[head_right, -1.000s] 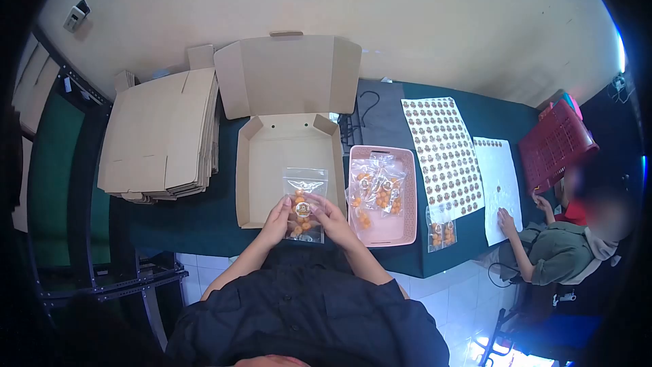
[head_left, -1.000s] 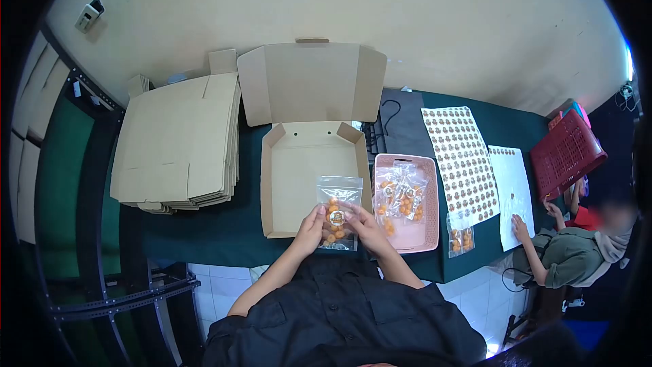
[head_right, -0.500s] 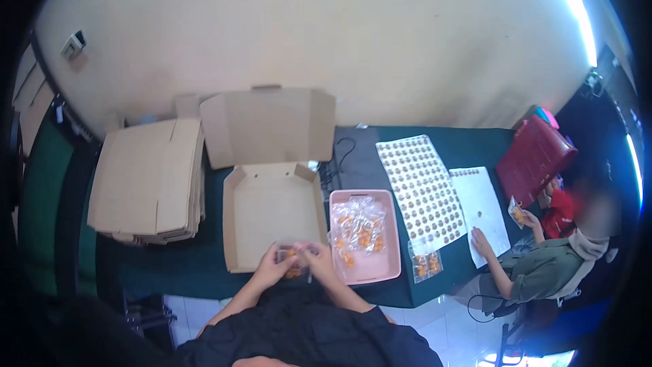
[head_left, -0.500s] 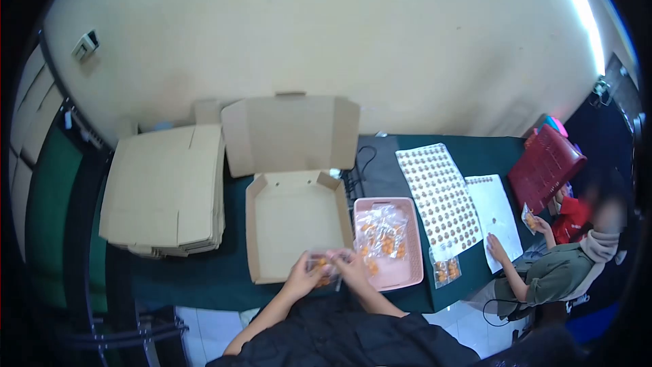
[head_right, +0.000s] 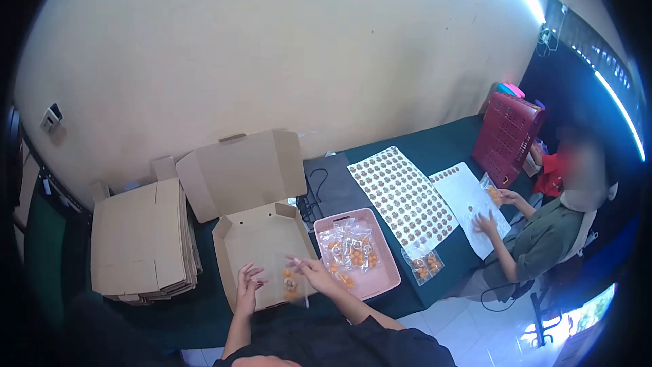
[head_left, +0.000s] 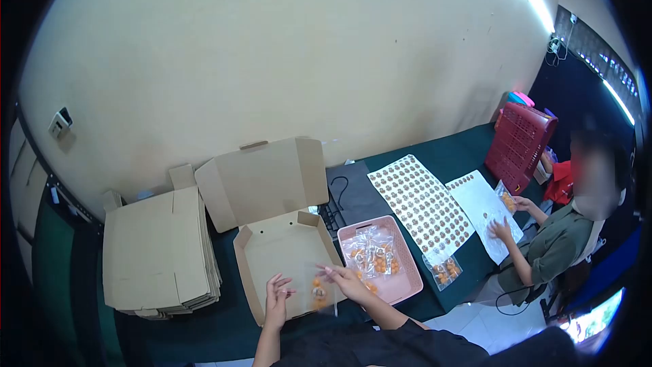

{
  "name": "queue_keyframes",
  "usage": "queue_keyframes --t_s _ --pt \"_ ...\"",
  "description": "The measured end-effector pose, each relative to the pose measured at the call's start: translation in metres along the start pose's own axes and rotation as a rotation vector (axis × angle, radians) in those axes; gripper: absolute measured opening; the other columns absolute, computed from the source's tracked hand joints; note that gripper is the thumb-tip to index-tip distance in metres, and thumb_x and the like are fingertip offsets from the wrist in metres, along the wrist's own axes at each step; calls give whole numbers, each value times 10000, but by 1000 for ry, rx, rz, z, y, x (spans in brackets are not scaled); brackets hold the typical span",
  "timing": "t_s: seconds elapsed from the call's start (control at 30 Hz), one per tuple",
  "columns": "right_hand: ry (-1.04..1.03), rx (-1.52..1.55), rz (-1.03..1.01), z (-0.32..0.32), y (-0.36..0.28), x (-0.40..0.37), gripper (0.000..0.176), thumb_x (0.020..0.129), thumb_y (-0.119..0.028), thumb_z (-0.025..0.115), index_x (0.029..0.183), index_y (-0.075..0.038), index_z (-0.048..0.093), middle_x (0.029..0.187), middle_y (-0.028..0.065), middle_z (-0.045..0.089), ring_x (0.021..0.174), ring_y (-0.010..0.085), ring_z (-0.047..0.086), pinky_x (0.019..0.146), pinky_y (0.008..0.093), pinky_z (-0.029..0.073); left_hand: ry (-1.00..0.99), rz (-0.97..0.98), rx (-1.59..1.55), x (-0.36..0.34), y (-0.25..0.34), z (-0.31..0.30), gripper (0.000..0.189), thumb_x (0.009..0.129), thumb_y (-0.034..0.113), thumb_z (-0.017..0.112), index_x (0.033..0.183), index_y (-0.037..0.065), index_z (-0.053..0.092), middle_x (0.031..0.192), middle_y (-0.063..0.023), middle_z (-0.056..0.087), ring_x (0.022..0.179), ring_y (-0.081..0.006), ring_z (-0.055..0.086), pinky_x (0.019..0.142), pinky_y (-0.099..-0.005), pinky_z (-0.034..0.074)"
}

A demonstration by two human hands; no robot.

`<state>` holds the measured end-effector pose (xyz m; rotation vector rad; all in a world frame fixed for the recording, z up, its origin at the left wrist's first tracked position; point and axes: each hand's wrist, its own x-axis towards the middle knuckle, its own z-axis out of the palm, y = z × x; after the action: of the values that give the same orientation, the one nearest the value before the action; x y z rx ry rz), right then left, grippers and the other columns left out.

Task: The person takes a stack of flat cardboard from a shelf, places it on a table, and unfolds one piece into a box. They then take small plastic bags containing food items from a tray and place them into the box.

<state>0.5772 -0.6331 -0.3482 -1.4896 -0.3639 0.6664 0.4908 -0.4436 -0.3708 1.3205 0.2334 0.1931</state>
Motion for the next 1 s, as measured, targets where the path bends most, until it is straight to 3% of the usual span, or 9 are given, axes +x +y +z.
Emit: queue_keyframes --t_s 0.1,0.23,0.37,0.43,0.57,0.6,0.73,0.83,1.0 --pt "384 -89 -161 18 7 9 365 934 -279 371 1150 -34 533 973 79 611 891 136 538 812 265 413 -96 7 137 0 8 1 424 875 164 458 1265 59 330 1212 -120 434 978 -193 520 799 -310 428" --pt "211 -110 -268 58 10 10 373 914 -253 424 1213 -36 475 1085 109 514 1019 177 478 895 295 359 -131 299 376 0 9 25 597 820 288 556 1300 38 302 1319 -148 306 1205 -248 344 957 -359 332" --pt "143 -173 -434 63 -2 8 416 892 -230 465 1258 -40 409 1093 86 438 1006 189 455 890 301 356 -115 230 91 -7 7 20 604 789 262 612 1274 20 345 1318 -154 319 1218 -259 337 998 -368 278" --pt "71 -18 -227 54 -4 7 406 863 -217 523 1219 -40 435 1132 95 416 1036 190 424 855 293 372 -149 272 90 -5 7 15 584 742 197 675 1226 8 409 1306 -160 344 1206 -248 353 995 -360 282" --pt "351 -227 -336 52 -6 8 510 765 -242 655 1192 -82 425 1139 75 444 1017 168 466 836 289 374 -68 123 102 -14 8 19 352 743 95 680 1046 -17 539 1097 -125 545 1014 -186 524 876 -305 406" --pt "306 -199 -370 48 -1 11 399 750 -227 666 1096 -79 533 1101 66 525 1027 176 480 857 302 366 25 122 95 -14 15 26 204 754 58 660 936 -16 605 925 -91 623 864 -153 579 799 -269 441" --pt "293 -221 -356 40 2 4 141 777 -190 630 789 -58 677 924 65 644 1059 210 472 908 333 341 85 106 207 -10 9 9 143 760 27 641 893 -25 634 855 -94 642 807 -155 593 792 -269 441" --pt "283 -209 -333 40 -3 -2 172 808 -207 597 866 -66 676 959 71 635 1063 206 471 929 342 327 15 242 349 -7 15 1 123 785 33 610 881 -36 645 833 -103 650 794 -172 609 798 -276 445" --pt "111 -12 -208 27 2 -3 229 857 -229 541 920 -43 658 959 80 610 1023 183 486 903 327 352 -113 63 116 -13 31 1 186 858 92 520 956 -18 634 897 -114 646 839 -167 607 870 -297 417"
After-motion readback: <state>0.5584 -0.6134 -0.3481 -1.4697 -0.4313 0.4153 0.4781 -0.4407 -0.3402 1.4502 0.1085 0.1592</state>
